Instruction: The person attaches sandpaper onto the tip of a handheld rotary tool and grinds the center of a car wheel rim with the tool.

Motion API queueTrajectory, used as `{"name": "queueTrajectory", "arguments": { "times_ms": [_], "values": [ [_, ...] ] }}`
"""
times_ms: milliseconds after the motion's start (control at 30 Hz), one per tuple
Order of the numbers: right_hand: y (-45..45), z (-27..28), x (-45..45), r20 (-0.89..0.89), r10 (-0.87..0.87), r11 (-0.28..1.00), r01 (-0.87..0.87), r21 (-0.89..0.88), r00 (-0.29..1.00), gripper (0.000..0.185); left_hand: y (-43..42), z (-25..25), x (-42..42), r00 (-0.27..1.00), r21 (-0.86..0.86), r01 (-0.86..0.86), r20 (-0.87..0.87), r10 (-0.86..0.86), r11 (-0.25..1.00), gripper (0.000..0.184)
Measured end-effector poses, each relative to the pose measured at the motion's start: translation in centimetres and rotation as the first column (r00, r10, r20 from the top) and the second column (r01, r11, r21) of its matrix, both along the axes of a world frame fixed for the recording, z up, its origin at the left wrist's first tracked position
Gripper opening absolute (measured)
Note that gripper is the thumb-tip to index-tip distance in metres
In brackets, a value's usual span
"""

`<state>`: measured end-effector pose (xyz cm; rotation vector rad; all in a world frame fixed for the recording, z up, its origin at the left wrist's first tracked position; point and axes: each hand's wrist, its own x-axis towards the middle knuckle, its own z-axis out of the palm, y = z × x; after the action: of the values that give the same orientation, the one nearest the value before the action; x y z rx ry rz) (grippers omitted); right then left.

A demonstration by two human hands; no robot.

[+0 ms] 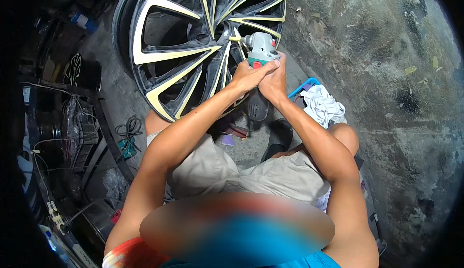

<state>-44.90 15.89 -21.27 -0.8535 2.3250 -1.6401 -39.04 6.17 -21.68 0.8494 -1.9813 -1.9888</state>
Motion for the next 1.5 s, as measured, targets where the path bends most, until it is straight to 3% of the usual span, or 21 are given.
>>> {"name": "queueTrajectory", "arguments": {
  "times_ms": [200,400,533,667,800,900,1167,1333,1433,1500],
  "values": [
    [-0.4,-0.3,-0.4,-0.019,-0.03,0.998,0.029,-0.049,0.999,0.059,-0.2,0.7,-0.4,0.998,0.034,0.027,-0.064,-0.025,0.999,0.054],
    [0.2,0.5,0.6,0.027,0.071,0.996,-0.07,-0.047,0.997,0.063,0.5,2.0,1.3,0.999,0.003,-0.012,-0.053,0.012,1.0,0.052],
    [-0.3,0.0,-0.1,0.013,0.013,1.0,-0.013,-0.002,1.0,0.064,-0.2,0.7,0.1,0.998,0.078,0.01,-0.06,-0.006,0.997,0.055],
    [-0.3,0.3,0.0,-0.006,0.011,1.0,-0.011,-0.011,1.0,0.065,-0.2,0.0,0.0,0.998,0.021,0.005,-0.062,-0.004,1.0,0.056],
    [-0.3,0.2,0.4,0.059,0.045,0.999,-0.045,-0.008,0.997,0.066,0.3,2.9,1.9,0.997,-0.001,0.009,-0.072,-0.009,1.0,0.056],
    [-0.6,0.4,0.1,0.039,-0.003,1.0,0.003,0.02,0.999,0.067,-0.6,0.7,0.0,0.995,0.033,0.028,-0.095,-0.025,0.999,0.056],
    [-0.3,0.4,0.6,0.041,0.054,0.998,-0.053,-0.028,0.998,0.063,-0.1,2.2,1.3,1.0,0.005,0.016,0.008,-0.016,1.0,0.054],
    [-0.8,0.0,-0.4,0.002,0.016,1.0,-0.016,-0.015,1.0,0.061,-0.6,0.9,0.2,0.998,0.113,0.008,-0.056,-0.002,0.994,0.053],
    [-0.5,0.2,0.2,0.026,0.053,0.999,-0.053,0.008,0.998,0.061,-0.4,1.1,1.0,1.0,0.02,0.005,0.003,-0.005,1.0,0.053],
    [-0.4,0.1,0.3,0.051,0.065,0.998,-0.066,0.011,0.997,0.061,-0.2,1.0,1.3,1.0,0.047,0.015,-0.004,-0.014,0.999,0.055]
  ]
}}
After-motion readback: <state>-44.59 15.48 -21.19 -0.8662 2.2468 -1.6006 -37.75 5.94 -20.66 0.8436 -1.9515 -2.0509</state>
